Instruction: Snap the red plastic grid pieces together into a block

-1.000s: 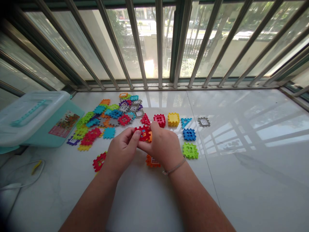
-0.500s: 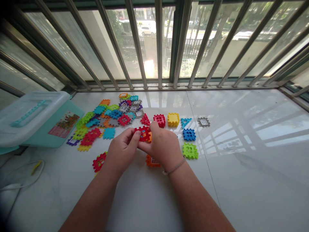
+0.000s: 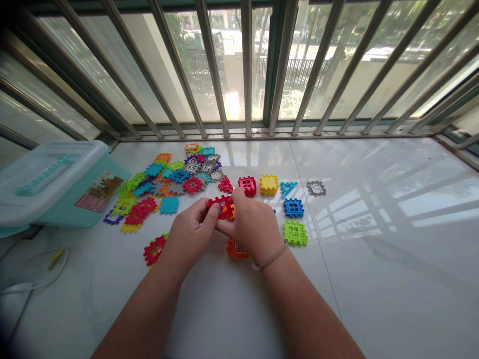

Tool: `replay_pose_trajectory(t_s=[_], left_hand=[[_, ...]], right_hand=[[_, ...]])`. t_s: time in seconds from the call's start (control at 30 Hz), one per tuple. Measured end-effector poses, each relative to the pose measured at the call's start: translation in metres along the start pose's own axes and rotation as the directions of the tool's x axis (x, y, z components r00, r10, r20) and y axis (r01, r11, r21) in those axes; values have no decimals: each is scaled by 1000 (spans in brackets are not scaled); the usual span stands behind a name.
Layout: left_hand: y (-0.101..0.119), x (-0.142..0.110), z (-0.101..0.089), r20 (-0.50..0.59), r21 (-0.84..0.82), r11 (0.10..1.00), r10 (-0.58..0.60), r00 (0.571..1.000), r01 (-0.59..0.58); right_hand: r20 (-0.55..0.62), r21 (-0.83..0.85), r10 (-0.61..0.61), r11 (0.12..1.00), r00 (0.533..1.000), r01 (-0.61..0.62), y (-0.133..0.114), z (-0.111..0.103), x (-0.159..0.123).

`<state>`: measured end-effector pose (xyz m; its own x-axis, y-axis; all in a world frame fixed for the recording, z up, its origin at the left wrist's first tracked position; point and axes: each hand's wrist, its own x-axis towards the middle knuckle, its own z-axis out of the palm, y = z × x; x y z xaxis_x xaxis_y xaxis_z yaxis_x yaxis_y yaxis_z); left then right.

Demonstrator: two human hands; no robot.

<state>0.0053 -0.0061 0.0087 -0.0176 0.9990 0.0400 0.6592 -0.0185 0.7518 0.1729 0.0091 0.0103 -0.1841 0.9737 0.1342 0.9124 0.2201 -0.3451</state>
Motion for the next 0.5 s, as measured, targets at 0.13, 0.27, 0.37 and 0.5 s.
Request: replay_pose_trajectory(t_s=[0.13, 0.27, 0.37, 0.5], left_hand=[[0, 0, 1, -4, 9, 1000, 7, 1000, -7], [1, -1, 3, 23, 4, 1000, 1, 1000, -1], [3, -2, 2, 25, 11, 1000, -3, 1000, 3], [3, -2, 2, 10, 13, 1000, 17, 1000, -17]], right_hand=[[24, -10, 0, 1000, 1000, 1, -1, 0, 1], [41, -17, -20, 1000, 999, 20, 0, 2, 0], [48, -17, -28, 999, 998, 29, 0, 3, 0], [57, -13, -25, 1000, 998, 26, -1, 2, 0]])
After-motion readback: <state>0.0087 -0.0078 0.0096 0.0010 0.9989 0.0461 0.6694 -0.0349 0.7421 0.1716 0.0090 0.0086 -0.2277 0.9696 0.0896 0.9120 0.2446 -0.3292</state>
